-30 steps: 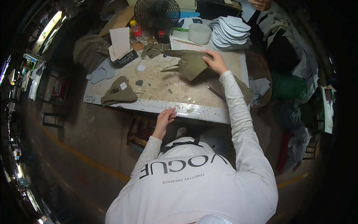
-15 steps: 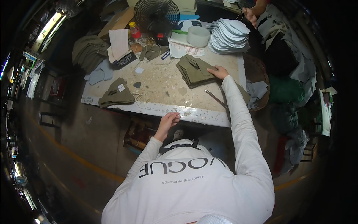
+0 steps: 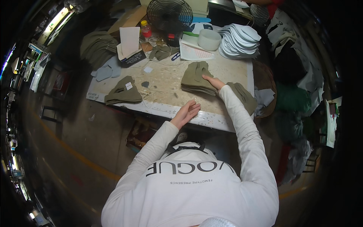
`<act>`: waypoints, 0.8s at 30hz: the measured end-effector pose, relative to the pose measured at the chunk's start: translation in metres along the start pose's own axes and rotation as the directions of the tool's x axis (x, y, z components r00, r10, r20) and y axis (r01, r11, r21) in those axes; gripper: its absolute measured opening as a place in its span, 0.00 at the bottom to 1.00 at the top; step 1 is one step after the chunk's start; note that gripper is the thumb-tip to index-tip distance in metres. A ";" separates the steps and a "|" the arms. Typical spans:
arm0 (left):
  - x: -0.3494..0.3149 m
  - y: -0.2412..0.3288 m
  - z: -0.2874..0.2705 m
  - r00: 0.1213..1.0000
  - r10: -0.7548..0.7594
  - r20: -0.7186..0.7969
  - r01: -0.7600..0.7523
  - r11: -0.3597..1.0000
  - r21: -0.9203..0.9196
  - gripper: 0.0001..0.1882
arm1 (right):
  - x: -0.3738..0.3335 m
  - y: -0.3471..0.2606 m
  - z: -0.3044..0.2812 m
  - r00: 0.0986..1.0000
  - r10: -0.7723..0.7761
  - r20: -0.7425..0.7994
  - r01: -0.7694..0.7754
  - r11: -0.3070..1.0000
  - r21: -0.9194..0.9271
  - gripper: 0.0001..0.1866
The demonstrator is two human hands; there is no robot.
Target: The person gathers olive-green fabric pieces, aligns them into stacks, and ties each stack with a white string. They then place the tied bundles on the table and write on small white labels with a pen before attaching the labels to the bundles.
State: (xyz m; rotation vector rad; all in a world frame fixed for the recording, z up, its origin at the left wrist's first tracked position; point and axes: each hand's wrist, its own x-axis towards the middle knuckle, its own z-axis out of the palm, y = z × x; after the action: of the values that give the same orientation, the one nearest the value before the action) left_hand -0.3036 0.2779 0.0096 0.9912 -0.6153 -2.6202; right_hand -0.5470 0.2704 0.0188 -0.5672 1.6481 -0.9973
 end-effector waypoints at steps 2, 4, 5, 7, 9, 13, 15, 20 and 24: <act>0.012 0.006 0.006 0.996 0.089 -0.026 -0.092 0.975 -0.202 0.32 | -0.019 0.007 0.026 0.987 0.036 0.159 -0.086 0.943 0.322 0.33; 0.018 0.015 0.009 0.959 0.282 -0.023 -0.273 0.901 -0.337 0.35 | -0.039 0.013 0.051 0.962 0.075 0.261 -0.208 0.821 0.531 0.28; 0.019 0.020 0.009 0.940 0.342 0.000 -0.324 0.890 -0.321 0.34 | -0.052 0.019 0.063 0.964 0.036 0.262 -0.189 0.786 0.588 0.28; 0.016 0.029 0.007 0.888 0.458 0.042 -0.428 0.856 -0.292 0.33 | -0.071 0.026 0.091 0.980 -0.003 0.198 -0.120 0.789 0.603 0.29; 0.008 0.035 0.004 0.892 0.448 -0.063 -0.452 0.880 -0.144 0.29 | -0.083 0.024 0.114 0.995 -0.021 0.093 -0.033 0.839 0.543 0.30; -0.023 0.050 -0.002 0.851 0.500 -0.161 -0.509 0.860 -0.022 0.23 | -0.102 0.012 0.135 0.985 -0.170 -0.025 0.168 0.925 0.341 0.31; -0.045 0.066 -0.003 0.810 0.542 -0.224 -0.560 0.828 -0.023 0.18 | -0.103 0.007 0.135 0.985 -0.157 0.077 0.142 0.975 0.173 0.29; -0.151 0.130 -0.034 0.726 0.641 -0.250 -0.667 0.745 -0.026 0.24 | -0.061 0.007 0.160 0.829 -0.513 0.225 0.559 0.781 -0.280 0.24; -0.232 0.147 -0.054 0.583 0.724 -0.370 -0.797 0.597 -0.088 0.25 | -0.022 0.015 0.207 0.596 -0.794 0.116 0.672 0.415 -0.614 0.24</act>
State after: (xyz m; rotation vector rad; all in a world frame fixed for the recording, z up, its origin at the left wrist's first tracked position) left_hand -0.0836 0.2247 0.1737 0.7662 -0.4738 -1.6649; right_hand -0.3429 0.2285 0.0032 -1.8453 1.9214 -1.1366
